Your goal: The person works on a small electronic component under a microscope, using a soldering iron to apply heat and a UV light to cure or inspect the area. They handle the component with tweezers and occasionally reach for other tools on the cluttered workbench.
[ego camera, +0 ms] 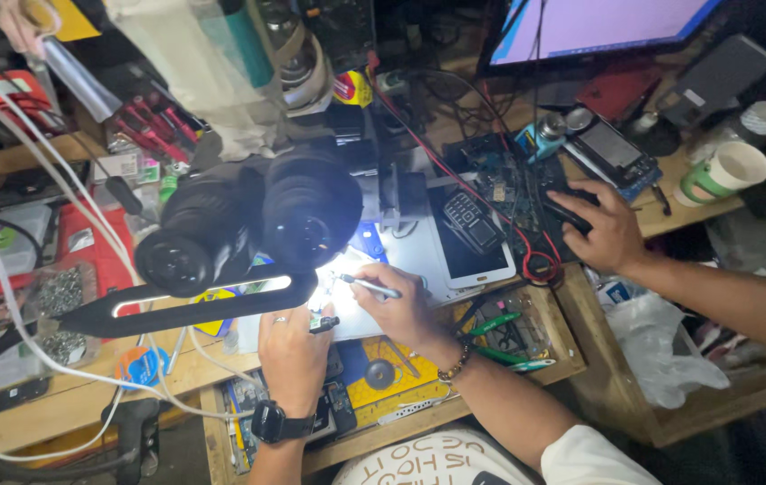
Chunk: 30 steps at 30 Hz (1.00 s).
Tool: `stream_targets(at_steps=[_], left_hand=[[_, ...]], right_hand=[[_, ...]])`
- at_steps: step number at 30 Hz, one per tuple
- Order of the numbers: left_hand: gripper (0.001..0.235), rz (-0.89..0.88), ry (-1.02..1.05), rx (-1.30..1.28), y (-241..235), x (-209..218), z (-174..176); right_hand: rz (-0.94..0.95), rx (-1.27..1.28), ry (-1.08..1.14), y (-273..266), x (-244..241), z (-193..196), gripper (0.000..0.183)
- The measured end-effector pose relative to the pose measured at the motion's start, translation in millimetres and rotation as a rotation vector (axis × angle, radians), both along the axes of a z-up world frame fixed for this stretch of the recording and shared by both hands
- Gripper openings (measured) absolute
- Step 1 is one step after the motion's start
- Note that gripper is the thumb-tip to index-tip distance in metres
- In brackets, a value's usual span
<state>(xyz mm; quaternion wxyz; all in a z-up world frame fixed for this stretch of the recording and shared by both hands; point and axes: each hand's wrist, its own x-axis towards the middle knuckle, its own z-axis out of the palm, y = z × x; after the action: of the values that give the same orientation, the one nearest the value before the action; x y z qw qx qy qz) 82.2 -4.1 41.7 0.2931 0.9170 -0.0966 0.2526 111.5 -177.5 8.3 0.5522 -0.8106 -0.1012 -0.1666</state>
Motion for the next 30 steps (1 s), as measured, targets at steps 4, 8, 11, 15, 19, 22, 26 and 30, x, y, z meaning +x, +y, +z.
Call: stream_targets(at_steps=[4, 8, 11, 15, 19, 22, 26, 30], left_hand=[[0.022, 0.004, 0.014, 0.018, 1.5, -0.3, -3.5], [0.021, 0.013, -0.016, 0.014, 1.0, 1.6, -4.5], [0.022, 0.013, -0.005, 0.021, 0.0, 1.4, -5.4], [0.023, 0.010, 0.000, 0.039, 0.1, 2.4, -5.4], [0.024, 0.005, -0.042, 0.065, -1.4, 4.2, -3.3], [0.025, 0.014, -0.023, 0.071, -2.5, 3.8, -1.1], [0.026, 0.005, -0.051, 0.075, -2.4, 2.9, 1.1], [0.026, 0.007, -0.050, 0.067, -1.9, 3.7, -2.6]], right_hand=[[0.002, -0.008, -0.065, -0.2, 0.2, -2.2, 0.019], [-0.018, -0.014, 0.000, -0.1, -0.6, 1.8, 0.019], [-0.010, -0.005, -0.013, 1.0, -0.2, 4.3, 0.019], [-0.012, -0.018, 0.001, 2.0, -1.4, 6.4, 0.017], [0.009, 0.000, -0.012, 2.6, -0.3, 7.6, 0.015], [0.017, -0.001, -0.003, 2.9, -1.0, 10.1, 0.014], [0.046, -0.001, -0.025, 1.8, -2.3, 14.0, 0.014], [0.052, 0.005, -0.067, 4.0, -1.1, 12.2, 0.015]])
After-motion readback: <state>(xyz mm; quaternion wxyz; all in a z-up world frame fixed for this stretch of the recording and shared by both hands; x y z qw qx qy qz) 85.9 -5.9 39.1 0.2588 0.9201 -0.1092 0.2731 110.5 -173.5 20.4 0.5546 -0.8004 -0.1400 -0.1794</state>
